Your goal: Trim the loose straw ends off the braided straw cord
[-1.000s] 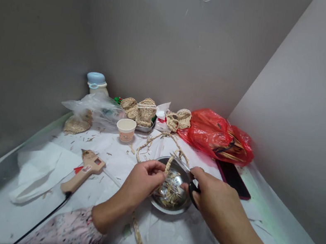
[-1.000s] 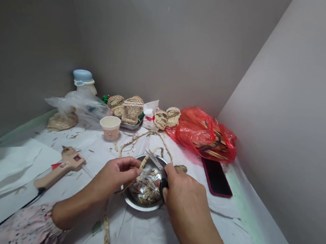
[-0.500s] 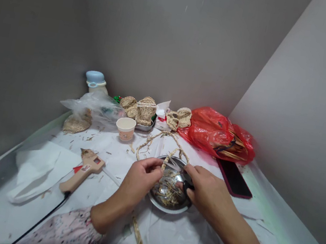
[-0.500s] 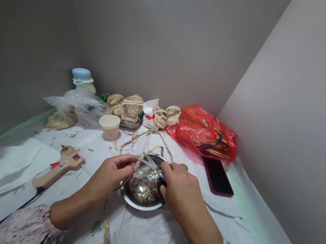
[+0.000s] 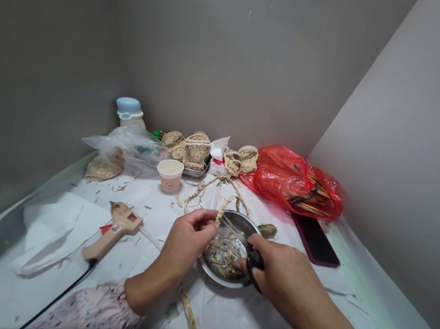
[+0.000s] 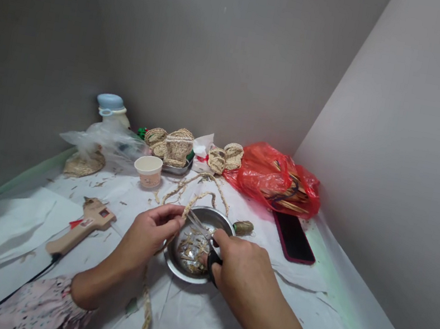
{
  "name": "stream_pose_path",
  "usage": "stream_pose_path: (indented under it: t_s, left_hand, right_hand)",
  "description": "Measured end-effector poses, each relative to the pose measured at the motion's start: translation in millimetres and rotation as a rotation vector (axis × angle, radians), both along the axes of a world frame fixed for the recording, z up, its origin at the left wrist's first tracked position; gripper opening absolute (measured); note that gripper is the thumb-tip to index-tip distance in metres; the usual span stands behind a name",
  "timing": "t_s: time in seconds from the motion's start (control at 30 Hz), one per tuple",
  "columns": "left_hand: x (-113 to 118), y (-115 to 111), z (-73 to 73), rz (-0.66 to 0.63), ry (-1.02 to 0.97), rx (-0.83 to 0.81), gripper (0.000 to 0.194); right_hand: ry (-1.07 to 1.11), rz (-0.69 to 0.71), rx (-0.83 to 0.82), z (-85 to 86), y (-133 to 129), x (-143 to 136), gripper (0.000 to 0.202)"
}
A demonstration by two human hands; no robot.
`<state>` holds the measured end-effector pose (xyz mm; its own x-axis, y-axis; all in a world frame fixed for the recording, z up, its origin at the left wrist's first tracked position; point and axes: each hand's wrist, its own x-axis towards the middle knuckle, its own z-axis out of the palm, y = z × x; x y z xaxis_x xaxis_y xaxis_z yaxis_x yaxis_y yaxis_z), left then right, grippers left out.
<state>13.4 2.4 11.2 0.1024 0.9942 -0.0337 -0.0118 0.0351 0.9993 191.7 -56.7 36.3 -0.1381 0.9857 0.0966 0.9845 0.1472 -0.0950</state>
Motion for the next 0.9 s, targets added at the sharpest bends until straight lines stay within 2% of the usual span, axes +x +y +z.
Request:
stream_pose_path:
  t_s: [0.27, 0.57, 0.9]
  left_hand:
    - [-1, 1, -3.2, 0.014, 0.004, -0.009, 0.03]
    - [-1, 1, -4.6, -0.027, -0.021, 0.019, 0.024]
    - [-1, 1, -2.4, -0.027, -0.008, 0.022, 0.025]
  right_hand:
    - [0.033, -0.006, 0.01, -9.4, 2, -1, 0.014]
    - [0.065, -0.02, 0.04, -16.7, -3, -6, 0.014]
    - [0.077, -0.032, 0.147, -27.1, 1, -7, 0.015]
